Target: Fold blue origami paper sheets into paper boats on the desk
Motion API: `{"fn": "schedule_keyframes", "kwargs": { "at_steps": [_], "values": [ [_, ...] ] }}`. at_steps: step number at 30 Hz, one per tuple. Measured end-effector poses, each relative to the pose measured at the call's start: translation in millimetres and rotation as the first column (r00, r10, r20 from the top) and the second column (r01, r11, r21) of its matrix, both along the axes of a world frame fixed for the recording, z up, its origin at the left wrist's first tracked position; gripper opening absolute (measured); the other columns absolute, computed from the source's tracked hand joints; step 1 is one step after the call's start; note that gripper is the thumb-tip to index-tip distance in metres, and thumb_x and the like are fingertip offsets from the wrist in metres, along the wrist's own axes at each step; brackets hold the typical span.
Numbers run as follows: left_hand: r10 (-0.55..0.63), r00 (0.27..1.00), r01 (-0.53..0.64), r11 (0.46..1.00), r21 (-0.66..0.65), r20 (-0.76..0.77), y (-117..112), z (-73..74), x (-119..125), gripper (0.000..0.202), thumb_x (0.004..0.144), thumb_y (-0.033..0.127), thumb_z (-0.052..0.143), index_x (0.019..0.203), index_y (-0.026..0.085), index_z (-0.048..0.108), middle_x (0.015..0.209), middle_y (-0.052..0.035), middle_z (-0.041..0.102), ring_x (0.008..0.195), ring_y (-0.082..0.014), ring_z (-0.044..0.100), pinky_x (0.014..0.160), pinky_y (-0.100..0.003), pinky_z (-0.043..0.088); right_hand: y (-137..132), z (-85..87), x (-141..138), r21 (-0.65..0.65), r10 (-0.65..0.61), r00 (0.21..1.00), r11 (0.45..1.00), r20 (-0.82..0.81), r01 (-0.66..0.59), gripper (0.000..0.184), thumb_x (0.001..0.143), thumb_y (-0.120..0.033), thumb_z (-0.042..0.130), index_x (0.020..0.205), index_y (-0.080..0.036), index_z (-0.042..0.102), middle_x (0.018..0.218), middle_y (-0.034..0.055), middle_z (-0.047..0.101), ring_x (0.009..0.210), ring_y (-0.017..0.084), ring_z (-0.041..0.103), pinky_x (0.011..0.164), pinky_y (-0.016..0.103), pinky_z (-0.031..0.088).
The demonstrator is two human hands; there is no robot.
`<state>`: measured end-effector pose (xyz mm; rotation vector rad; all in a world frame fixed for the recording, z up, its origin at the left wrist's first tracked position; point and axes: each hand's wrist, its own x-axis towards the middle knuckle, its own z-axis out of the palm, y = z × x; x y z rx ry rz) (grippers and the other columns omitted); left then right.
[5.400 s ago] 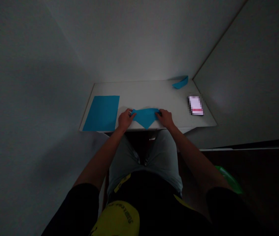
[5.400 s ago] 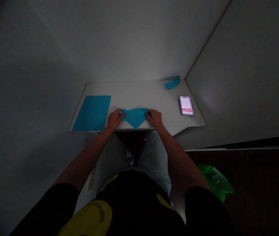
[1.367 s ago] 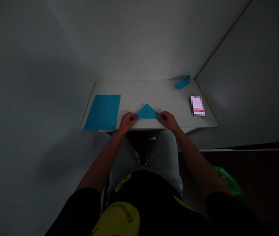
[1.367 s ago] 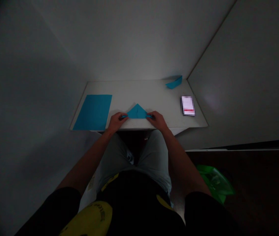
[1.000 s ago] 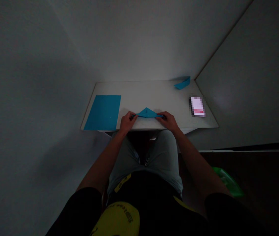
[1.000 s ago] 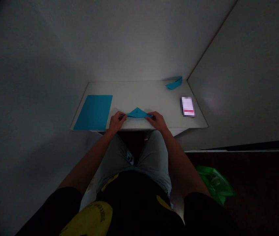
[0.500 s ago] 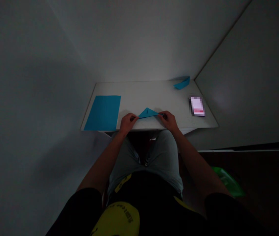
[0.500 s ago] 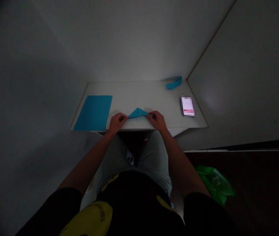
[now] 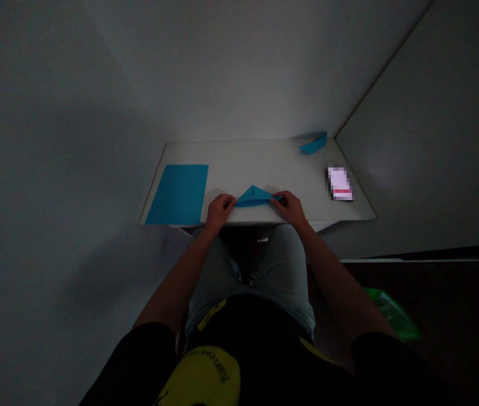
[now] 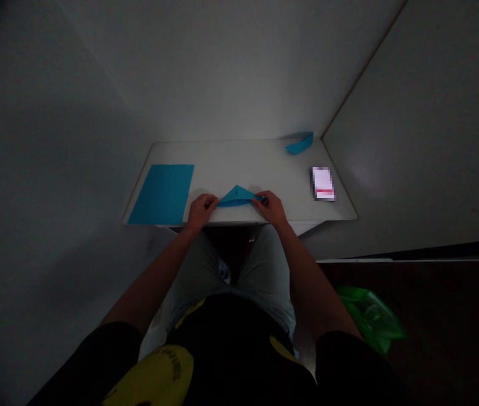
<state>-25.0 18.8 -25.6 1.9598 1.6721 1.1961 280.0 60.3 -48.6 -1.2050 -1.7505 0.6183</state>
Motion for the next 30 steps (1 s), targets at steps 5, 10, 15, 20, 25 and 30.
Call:
{"fn": "schedule_keyframes", "kwargs": {
  "at_steps": [5,10,15,20,25,30],
  "values": [
    [-0.040,0.976,0.033,0.999,-0.034,-0.216,-6,7.9,7,0.031,0.092,0.013,0.072,0.122,0.021,0.073,0.113,-0.0064,0.072,0.094,-0.0184,0.072,0.091,-0.031,0.058,-1,-1.6,-2,0.006,0.020,1.000,1.000,-0.012,-0.020,0.060,0.087,-0.078,0.072,0.108,-0.022,0.074,0.088,0.0068,0.071,0.072,0.021,0.063,0.073,0.038,0.056],
    [0.000,0.931,-0.038,0.994,-0.100,-0.364,-4,11.8,23,0.044,0.091,0.023,0.077,0.135,0.022,0.071,0.120,-0.0099,0.074,0.103,-0.0259,0.072,0.092,-0.036,0.057,-2,-2.6,-4,0.023,0.056,0.998,0.998,0.014,-0.056,0.055,0.085,-0.073,0.076,0.109,-0.023,0.073,0.098,0.0080,0.074,0.074,0.021,0.064,0.074,0.039,0.057],
    [0.015,0.919,-0.035,0.998,-0.044,-0.394,0,2.4,29,0.045,0.095,0.024,0.072,0.140,0.022,0.070,0.126,-0.0139,0.077,0.113,-0.0345,0.072,0.099,-0.046,0.055,-3,-1.3,-6,0.006,0.075,0.997,0.997,0.016,-0.075,0.047,0.090,-0.066,0.071,0.111,-0.023,0.072,0.103,0.0083,0.075,0.075,0.020,0.065,0.075,0.038,0.056],
    [0.035,0.961,-0.059,0.995,-0.078,-0.273,1,-1.6,24,0.038,0.106,0.039,0.059,0.139,0.021,0.066,0.092,-0.0097,0.078,0.086,-0.0292,0.074,0.079,-0.037,0.054,-1,3.5,-25,0.045,0.080,0.995,0.996,-0.066,-0.077,0.053,0.094,-0.067,0.068,0.125,-0.024,0.070,0.111,0.0095,0.074,0.081,0.021,0.065,0.078,0.039,0.058],
    [-0.032,0.995,0.013,0.983,-0.185,-0.099,-1,2.9,19,0.073,0.097,0.037,0.071,0.162,0.021,0.042,0.083,-0.0004,0.074,0.073,-0.0227,0.070,0.070,-0.032,0.049,0,5.7,-58,0.117,0.154,0.988,0.981,0.018,-0.155,0.059,0.095,-0.065,0.068,0.135,-0.022,0.067,0.118,0.0130,0.071,0.088,0.024,0.065,0.085,0.042,0.058],
    [-0.097,0.995,0.096,0.982,-0.164,0.000,-3,6.3,17,0.096,0.089,0.029,0.075,0.171,0.022,0.027,0.082,0.0035,0.072,0.071,-0.0191,0.068,0.069,-0.028,0.047,-5,5.9,-74,0.084,0.143,0.987,0.987,-0.071,-0.137,0.065,0.097,-0.067,0.066,0.144,-0.022,0.062,0.123,0.0133,0.071,0.089,0.023,0.066,0.086,0.042,0.059]
  ]
}}
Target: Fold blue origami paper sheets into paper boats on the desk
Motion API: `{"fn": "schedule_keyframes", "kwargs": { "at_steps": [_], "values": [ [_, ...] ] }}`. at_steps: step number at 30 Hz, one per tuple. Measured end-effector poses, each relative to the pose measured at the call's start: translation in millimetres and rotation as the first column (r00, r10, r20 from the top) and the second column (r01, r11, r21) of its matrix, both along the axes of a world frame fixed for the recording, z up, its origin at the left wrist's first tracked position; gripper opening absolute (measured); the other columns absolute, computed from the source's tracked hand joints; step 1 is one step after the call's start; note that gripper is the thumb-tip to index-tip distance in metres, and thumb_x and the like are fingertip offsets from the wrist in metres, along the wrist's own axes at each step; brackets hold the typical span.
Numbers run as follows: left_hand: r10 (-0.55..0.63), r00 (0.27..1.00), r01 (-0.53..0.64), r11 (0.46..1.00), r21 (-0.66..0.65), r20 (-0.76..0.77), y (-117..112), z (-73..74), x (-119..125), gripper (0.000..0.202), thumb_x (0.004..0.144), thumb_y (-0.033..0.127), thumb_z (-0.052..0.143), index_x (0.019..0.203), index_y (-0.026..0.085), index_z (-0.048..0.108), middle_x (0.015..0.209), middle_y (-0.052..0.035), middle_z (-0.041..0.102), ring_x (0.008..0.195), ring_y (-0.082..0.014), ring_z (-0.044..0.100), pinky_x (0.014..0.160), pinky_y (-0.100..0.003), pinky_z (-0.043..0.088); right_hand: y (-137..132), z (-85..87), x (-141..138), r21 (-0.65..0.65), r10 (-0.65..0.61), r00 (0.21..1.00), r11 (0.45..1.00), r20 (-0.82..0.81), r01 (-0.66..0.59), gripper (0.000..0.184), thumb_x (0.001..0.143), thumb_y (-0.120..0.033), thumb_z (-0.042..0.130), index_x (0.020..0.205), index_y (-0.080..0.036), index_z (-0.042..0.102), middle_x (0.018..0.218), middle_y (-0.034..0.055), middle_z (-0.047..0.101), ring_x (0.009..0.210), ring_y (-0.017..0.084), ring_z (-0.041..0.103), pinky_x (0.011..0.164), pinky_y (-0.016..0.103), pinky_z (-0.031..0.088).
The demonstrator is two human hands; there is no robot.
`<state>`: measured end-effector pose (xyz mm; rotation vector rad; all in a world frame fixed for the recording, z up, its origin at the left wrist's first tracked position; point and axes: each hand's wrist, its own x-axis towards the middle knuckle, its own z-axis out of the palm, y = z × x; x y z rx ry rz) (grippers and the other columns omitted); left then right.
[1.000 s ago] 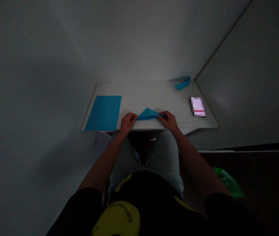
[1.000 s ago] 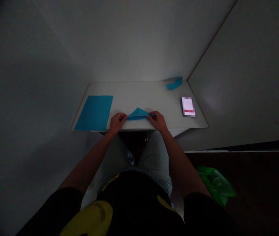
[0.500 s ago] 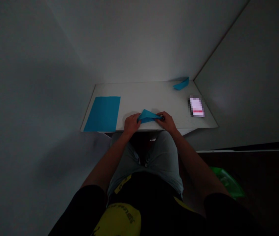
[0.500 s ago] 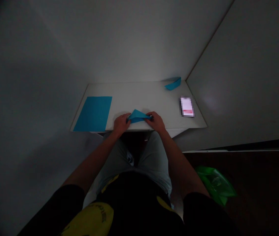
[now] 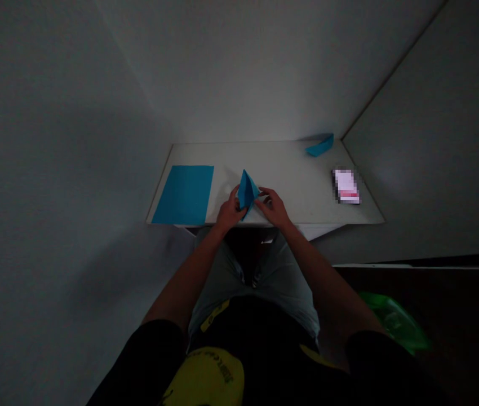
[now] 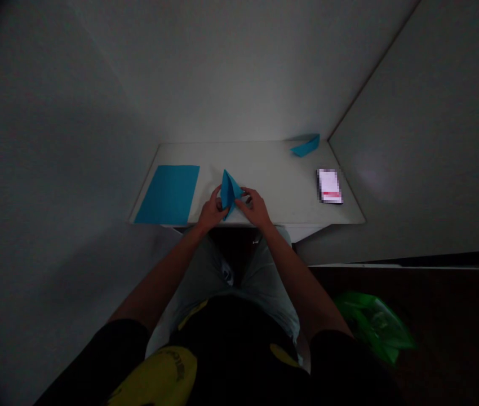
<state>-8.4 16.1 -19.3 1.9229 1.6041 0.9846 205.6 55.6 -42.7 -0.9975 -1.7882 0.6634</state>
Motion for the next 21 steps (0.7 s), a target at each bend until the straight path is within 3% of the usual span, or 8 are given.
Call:
{"fn": "schedule_keyframes", "kwargs": {
  "at_steps": [4,7,13,18,21],
  "values": [
    [0.020,1.000,-0.020,1.000,0.000,-0.021,0,0.9,2,0.096,0.086,0.030,0.081,0.169,0.028,0.033,0.092,0.0017,0.074,0.072,-0.0179,0.068,0.068,-0.027,0.048,-3,0.2,-1,-0.005,-0.020,1.000,1.000,0.021,0.020,0.075,0.091,-0.065,0.074,0.152,-0.024,0.056,0.129,0.0146,0.068,0.089,0.024,0.066,0.084,0.042,0.060],
    [0.046,0.998,-0.045,0.998,0.052,-0.035,0,-0.3,3,0.090,0.083,0.033,0.086,0.162,0.027,0.042,0.113,-0.0033,0.073,0.074,-0.0159,0.065,0.073,-0.029,0.052,-1,-1.3,3,0.001,-0.014,0.998,1.000,0.062,0.014,0.068,0.094,-0.051,0.071,0.153,-0.023,0.055,0.130,0.0152,0.067,0.089,0.025,0.065,0.084,0.043,0.060],
    [0.080,0.995,-0.073,0.992,0.102,-0.067,0,-1.6,2,0.051,0.089,0.026,0.080,0.137,0.025,0.067,0.137,-0.0084,0.056,0.070,-0.0096,0.060,0.077,-0.031,0.056,3,-4.9,23,0.047,-0.037,0.978,0.998,0.206,0.028,0.056,0.093,-0.024,0.059,0.149,-0.023,0.063,0.128,0.0142,0.068,0.100,0.028,0.068,0.094,0.045,0.058],
    [0.025,0.985,-0.015,0.998,0.062,-0.170,-1,3.5,2,0.032,0.091,0.020,0.077,0.121,0.026,0.078,0.133,-0.0068,0.058,0.073,-0.0115,0.062,0.081,-0.032,0.058,-1,-5.1,52,0.144,-0.074,0.907,0.990,0.415,0.015,0.033,0.095,-0.029,0.068,0.125,-0.025,0.080,0.131,0.0143,0.069,0.106,0.031,0.067,0.098,0.050,0.053],
    [-0.043,0.977,0.060,0.995,0.075,-0.211,-2,6.1,1,0.026,0.092,0.021,0.076,0.118,0.027,0.081,0.131,-0.0063,0.065,0.084,-0.0162,0.067,0.089,-0.034,0.059,-4,-4.1,66,0.159,-0.018,0.880,0.985,0.474,-0.066,0.030,0.100,-0.038,0.068,0.126,-0.029,0.081,0.135,0.0124,0.071,0.110,0.032,0.067,0.101,0.052,0.050]
  ]
}}
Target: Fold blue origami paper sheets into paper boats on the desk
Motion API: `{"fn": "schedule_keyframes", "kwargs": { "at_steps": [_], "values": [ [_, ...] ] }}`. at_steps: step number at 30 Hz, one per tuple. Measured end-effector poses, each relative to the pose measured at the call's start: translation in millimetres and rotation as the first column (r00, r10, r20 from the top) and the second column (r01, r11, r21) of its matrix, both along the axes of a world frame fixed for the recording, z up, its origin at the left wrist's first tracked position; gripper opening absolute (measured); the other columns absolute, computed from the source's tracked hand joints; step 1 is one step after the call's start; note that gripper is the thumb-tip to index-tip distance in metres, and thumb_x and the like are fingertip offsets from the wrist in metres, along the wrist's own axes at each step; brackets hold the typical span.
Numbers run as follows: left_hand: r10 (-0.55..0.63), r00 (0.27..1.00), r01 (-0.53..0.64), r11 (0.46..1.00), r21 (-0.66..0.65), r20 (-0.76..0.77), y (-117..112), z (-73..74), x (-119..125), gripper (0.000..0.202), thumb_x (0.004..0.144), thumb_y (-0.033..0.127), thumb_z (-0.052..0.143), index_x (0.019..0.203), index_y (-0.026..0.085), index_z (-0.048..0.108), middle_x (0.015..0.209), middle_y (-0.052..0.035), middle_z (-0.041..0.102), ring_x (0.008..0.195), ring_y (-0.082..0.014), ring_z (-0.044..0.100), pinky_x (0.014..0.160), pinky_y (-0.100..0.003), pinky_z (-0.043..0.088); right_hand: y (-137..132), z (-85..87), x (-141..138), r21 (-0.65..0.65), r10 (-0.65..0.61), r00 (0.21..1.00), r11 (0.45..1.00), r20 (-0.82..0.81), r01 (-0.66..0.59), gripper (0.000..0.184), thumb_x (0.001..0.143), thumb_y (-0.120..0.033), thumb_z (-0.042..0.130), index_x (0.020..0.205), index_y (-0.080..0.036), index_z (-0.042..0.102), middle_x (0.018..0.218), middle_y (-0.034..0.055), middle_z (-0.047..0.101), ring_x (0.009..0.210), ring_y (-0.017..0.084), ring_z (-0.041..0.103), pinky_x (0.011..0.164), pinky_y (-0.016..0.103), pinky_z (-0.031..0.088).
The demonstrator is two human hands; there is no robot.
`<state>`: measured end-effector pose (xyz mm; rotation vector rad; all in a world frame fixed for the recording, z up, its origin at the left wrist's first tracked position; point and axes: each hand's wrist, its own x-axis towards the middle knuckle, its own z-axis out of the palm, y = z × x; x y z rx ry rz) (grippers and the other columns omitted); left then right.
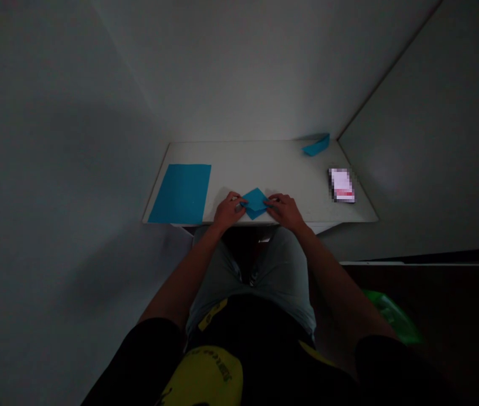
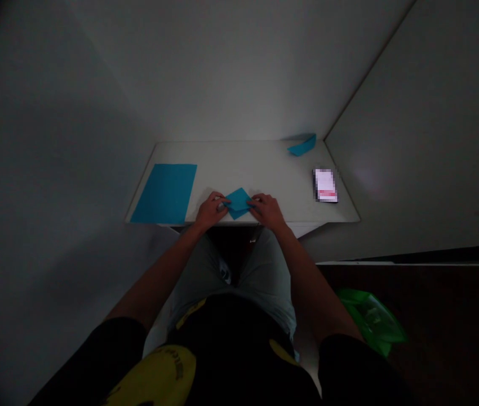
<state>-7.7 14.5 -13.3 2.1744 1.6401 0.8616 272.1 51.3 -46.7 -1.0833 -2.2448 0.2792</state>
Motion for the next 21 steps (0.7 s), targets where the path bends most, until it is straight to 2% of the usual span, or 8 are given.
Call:
{"fn": "schedule_keyframes", "kwargs": {
  "at_steps": [4,8,10,13,15,17,19,21],
  "values": [
    [-0.088,0.996,0.088,0.996,0.022,0.004,1,0.7,-1,0.017,0.095,0.024,0.077,0.111,0.025,0.081,0.131,-0.0063,0.071,0.105,-0.0212,0.071,0.099,-0.036,0.057,-2,-0.7,6,-0.024,0.041,0.999,0.999,-0.035,-0.042,0.029,0.105,-0.046,0.062,0.119,-0.030,0.082,0.128,0.0109,0.075,0.114,0.031,0.067,0.102,0.050,0.049],
    [-0.031,0.999,0.031,0.999,-0.009,0.041,2,0.1,1,0.015,0.101,0.033,0.071,0.104,0.022,0.080,0.115,-0.0070,0.074,0.090,-0.0194,0.070,0.088,-0.034,0.057,-2,-2.8,-1,-0.074,-0.026,0.994,0.997,-0.104,0.018,0.033,0.107,-0.049,0.057,0.104,-0.026,0.081,0.111,0.0106,0.077,0.101,0.028,0.069,0.096,0.047,0.051],
    [0.029,0.998,-0.028,0.999,-0.020,0.057,3,0.2,4,0.015,0.100,0.033,0.073,0.107,0.021,0.078,0.109,-0.0062,0.074,0.083,-0.0185,0.068,0.083,-0.034,0.055,-3,-2.5,-5,-0.096,-0.065,0.992,0.994,-0.112,0.054,0.031,0.106,-0.047,0.059,0.114,-0.025,0.079,0.109,0.0106,0.076,0.097,0.028,0.068,0.091,0.045,0.052],
    [0.071,0.995,-0.069,0.997,-0.025,0.070,5,0.9,11,0.028,0.097,0.029,0.077,0.124,0.023,0.074,0.106,-0.0044,0.074,0.084,-0.0192,0.067,0.085,-0.034,0.054,-5,-0.9,-10,-0.078,-0.086,0.994,0.994,-0.072,0.080,0.039,0.105,-0.040,0.059,0.140,-0.025,0.071,0.119,0.0121,0.075,0.101,0.030,0.067,0.089,0.045,0.051],
    [0.054,0.997,-0.054,0.999,-0.003,0.046,6,1.5,14,0.032,0.097,0.027,0.076,0.129,0.024,0.073,0.109,-0.0051,0.074,0.091,-0.0212,0.069,0.089,-0.035,0.054,-7,-0.1,-11,-0.035,-0.058,0.998,0.998,-0.013,0.057,0.041,0.107,-0.034,0.055,0.145,-0.028,0.069,0.133,0.0124,0.073,0.111,0.033,0.065,0.093,0.048,0.050],
    [0.005,1.000,-0.004,0.999,0.033,-0.021,7,2.1,17,0.026,0.100,0.026,0.071,0.125,0.024,0.076,0.116,-0.0079,0.074,0.106,-0.0248,0.069,0.098,-0.038,0.053,-10,-0.2,-10,-0.009,-0.015,0.999,1.000,0.049,0.015,0.040,0.108,-0.031,0.052,0.143,-0.031,0.071,0.144,0.0099,0.070,0.121,0.035,0.061,0.097,0.052,0.048],
    [-0.064,0.992,0.070,0.996,0.048,-0.104,4,2.6,16,0.024,0.103,0.026,0.065,0.124,0.025,0.078,0.126,-0.0097,0.075,0.120,-0.0277,0.067,0.107,-0.043,0.050,-14,-0.8,-8,-0.010,0.023,0.996,1.000,0.089,-0.022,0.041,0.109,-0.034,0.053,0.145,-0.033,0.070,0.150,0.0070,0.068,0.127,0.037,0.058,0.101,0.054,0.045],
    [-0.160,0.971,0.168,0.985,0.030,-0.175,-3,2.9,11,0.030,0.105,0.030,0.064,0.132,0.028,0.075,0.140,-0.0093,0.072,0.132,-0.0292,0.062,0.115,-0.047,0.045,-19,-1.4,-5,-0.018,0.054,0.993,0.998,0.105,-0.053,0.047,0.108,-0.047,0.058,0.152,-0.034,0.065,0.154,0.0064,0.065,0.131,0.038,0.056,0.104,0.056,0.043]
  ]
}}
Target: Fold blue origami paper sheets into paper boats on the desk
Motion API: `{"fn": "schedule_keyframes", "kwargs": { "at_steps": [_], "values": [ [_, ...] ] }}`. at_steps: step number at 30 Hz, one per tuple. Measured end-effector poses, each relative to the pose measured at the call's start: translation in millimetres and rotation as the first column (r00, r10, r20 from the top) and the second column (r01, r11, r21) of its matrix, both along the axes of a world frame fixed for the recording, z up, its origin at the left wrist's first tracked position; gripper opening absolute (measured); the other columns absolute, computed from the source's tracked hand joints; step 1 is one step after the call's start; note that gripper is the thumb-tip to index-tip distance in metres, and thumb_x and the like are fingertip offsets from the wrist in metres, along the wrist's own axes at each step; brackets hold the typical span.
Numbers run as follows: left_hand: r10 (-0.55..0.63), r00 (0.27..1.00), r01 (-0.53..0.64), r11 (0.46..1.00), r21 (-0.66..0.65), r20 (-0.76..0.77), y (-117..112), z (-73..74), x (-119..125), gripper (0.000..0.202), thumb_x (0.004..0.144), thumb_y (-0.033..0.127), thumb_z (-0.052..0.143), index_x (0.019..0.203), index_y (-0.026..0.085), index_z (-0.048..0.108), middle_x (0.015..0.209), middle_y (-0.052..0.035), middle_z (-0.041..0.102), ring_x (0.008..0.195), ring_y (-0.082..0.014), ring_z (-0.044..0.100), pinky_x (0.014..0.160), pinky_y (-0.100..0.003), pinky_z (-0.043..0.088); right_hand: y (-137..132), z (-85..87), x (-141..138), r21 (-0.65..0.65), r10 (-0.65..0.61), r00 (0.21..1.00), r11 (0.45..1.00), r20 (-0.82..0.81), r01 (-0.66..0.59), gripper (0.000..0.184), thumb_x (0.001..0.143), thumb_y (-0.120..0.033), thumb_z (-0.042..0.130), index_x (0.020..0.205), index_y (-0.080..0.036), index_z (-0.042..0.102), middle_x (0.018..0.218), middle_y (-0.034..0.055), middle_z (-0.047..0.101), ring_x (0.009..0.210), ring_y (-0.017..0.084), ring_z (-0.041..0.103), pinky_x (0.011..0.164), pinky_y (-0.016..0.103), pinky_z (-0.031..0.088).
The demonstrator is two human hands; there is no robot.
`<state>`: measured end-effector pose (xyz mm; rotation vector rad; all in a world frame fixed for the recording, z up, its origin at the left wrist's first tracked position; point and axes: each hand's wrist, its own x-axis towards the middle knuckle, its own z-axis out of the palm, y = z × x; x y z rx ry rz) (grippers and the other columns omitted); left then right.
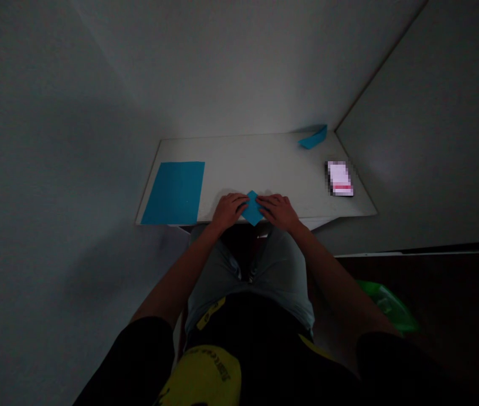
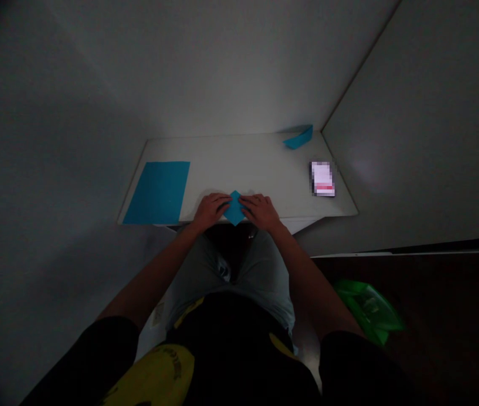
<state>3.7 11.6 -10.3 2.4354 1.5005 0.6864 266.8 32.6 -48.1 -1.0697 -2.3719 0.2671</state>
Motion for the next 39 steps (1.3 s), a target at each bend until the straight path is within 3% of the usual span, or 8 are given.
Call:
{"fn": "schedule_keyframes", "kwargs": {
  "at_steps": [5,11,18,23,26,31,35,39],
  "values": [
    [-0.169,0.982,0.167,0.985,-0.032,-0.084,-28,-3.2,-17,0.068,0.091,0.041,0.084,0.155,0.032,0.061,0.163,-0.0085,0.057,0.154,-0.0334,0.046,0.128,-0.053,0.033,-16,-1.2,10,-0.020,0.094,0.996,0.995,0.005,-0.094,0.086,0.089,-0.074,0.076,0.162,-0.034,0.055,0.163,0.0075,0.058,0.139,0.042,0.051,0.111,0.057,0.038],
    [-0.068,0.995,0.072,0.996,-0.045,0.075,-31,-5.8,-16,0.026,0.105,0.030,0.064,0.126,0.028,0.078,0.130,-0.0069,0.079,0.128,-0.0274,0.069,0.115,-0.048,0.049,-18,4.9,9,-0.107,0.087,0.990,0.989,-0.107,-0.098,0.033,0.108,-0.043,0.059,0.132,-0.030,0.078,0.132,0.0090,0.078,0.122,0.033,0.065,0.104,0.051,0.042],
    [0.040,0.888,-0.004,0.997,-0.079,0.458,7,15.2,-5,0.028,0.105,0.033,0.062,0.127,0.020,0.075,0.120,-0.0085,0.079,0.107,-0.0229,0.074,0.087,-0.033,0.060,17,28.4,-4,-0.243,-0.063,0.851,0.967,-0.521,-0.077,0.032,0.103,-0.046,0.062,0.122,-0.022,0.073,0.104,0.0055,0.079,0.089,0.022,0.071,0.080,0.034,0.054],
    [0.037,0.877,0.021,0.993,-0.114,0.480,21,5.8,-7,0.026,0.096,0.012,0.059,0.110,0.020,0.079,0.115,-0.0073,0.078,0.106,-0.0195,0.074,0.091,-0.031,0.059,44,9.5,-12,-0.341,-0.156,0.753,0.935,-0.639,-0.095,0.021,0.093,-0.038,0.061,0.102,-0.022,0.071,0.090,0.0033,0.075,0.083,0.021,0.070,0.082,0.035,0.056],
    [0.015,0.892,0.054,0.989,-0.139,0.452,17,-2.3,-8,0.024,0.092,0.015,0.066,0.110,0.020,0.081,0.116,-0.0079,0.076,0.105,-0.0194,0.073,0.089,-0.031,0.060,48,-3.2,-13,-0.348,-0.178,0.756,0.935,-0.630,-0.070,0.022,0.091,-0.037,0.059,0.099,-0.022,0.074,0.094,0.0049,0.075,0.089,0.022,0.070,0.089,0.039,0.057],
    [0.099,0.859,-0.026,0.988,-0.149,0.502,14,-7.4,0,0.020,0.093,0.031,0.078,0.108,0.019,0.078,0.109,-0.0079,0.076,0.096,-0.0199,0.072,0.083,-0.031,0.059,44,-3.7,-15,-0.309,-0.177,0.770,0.951,-0.613,-0.027,0.027,0.096,-0.044,0.066,0.110,-0.023,0.075,0.097,0.0057,0.072,0.085,0.021,0.066,0.082,0.037,0.056],
    [0.227,0.788,-0.175,0.974,-0.145,0.572,18,-11.7,10,0.041,0.092,0.027,0.078,0.132,0.021,0.068,0.111,-0.0072,0.075,0.092,-0.0195,0.071,0.079,-0.031,0.058,38,-1.1,-28,-0.286,-0.247,0.705,0.956,-0.664,0.065,0.052,0.091,-0.048,0.075,0.135,-0.023,0.064,0.112,0.0079,0.069,0.074,0.016,0.060,0.069,0.033,0.054],
    [0.245,0.747,-0.272,0.961,-0.051,0.618,20,-15.3,13,0.017,0.094,0.026,0.075,0.110,0.021,0.070,0.111,-0.0084,0.074,0.103,-0.0218,0.070,0.090,-0.035,0.058,32,-1.4,-51,-0.328,-0.276,0.686,0.943,-0.673,0.058,0.061,0.095,-0.059,0.070,0.141,-0.021,0.058,0.098,0.0055,0.070,0.074,0.019,0.062,0.069,0.033,0.055]
  ]
}}
